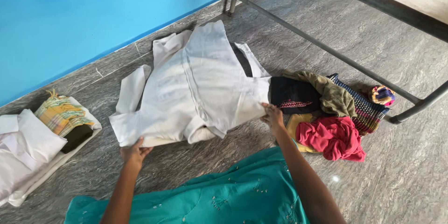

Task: The person sits on the floor and folds a white long-sleeved shirt. They first button the shirt, then fold the sleeves and body, and finally place the folded shirt into a basket.

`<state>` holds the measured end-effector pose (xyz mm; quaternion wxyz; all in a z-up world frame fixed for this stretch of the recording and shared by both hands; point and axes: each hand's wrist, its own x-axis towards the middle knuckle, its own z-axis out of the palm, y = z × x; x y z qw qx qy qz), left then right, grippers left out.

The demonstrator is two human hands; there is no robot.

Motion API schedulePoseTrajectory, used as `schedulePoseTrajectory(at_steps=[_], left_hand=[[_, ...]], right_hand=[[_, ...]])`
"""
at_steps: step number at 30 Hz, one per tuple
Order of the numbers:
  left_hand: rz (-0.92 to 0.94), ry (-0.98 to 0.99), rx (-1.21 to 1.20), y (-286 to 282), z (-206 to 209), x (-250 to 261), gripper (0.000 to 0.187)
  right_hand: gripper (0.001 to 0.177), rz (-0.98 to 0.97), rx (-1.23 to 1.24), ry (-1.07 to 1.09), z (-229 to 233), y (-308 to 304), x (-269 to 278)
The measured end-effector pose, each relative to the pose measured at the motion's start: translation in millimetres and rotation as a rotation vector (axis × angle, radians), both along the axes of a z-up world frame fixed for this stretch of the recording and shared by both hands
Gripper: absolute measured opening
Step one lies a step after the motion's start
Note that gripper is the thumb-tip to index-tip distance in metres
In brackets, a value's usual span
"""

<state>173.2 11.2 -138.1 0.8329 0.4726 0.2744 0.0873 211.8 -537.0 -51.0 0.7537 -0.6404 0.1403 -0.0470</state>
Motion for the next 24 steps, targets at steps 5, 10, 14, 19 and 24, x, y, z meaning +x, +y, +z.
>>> schedulePoseTrajectory(at_steps=[5,10,14,19,24], left_hand=[[0.095,0.093,0.066,-20.6,-35.3,-7.9,0.09],[0.051,0.019,0.124,-37.7,-43.5,-8.4,0.063],[-0.15,0.042,0.157,-35.1,-42.0,-7.2,0.035],[-0.039,0.072,0.217,-34.6,-36.3,-10.6,0.024],[-0.098,-0.036,0.673,-54.5,3.1,-20.2,0.02]], right_hand=[[0.027,-0.059,0.049,0.228,-48.3,14.1,-23.2],[0.039,-0.012,-0.009,0.163,-49.5,14.3,-22.8],[0.037,0.092,-0.109,0.226,-55.8,18.7,-21.8],[0.031,-0.16,0.048,-0.001,-61.4,7.8,-15.1],[0.042,-0.369,-0.424,-0.134,-50.0,20.0,-19.7]])
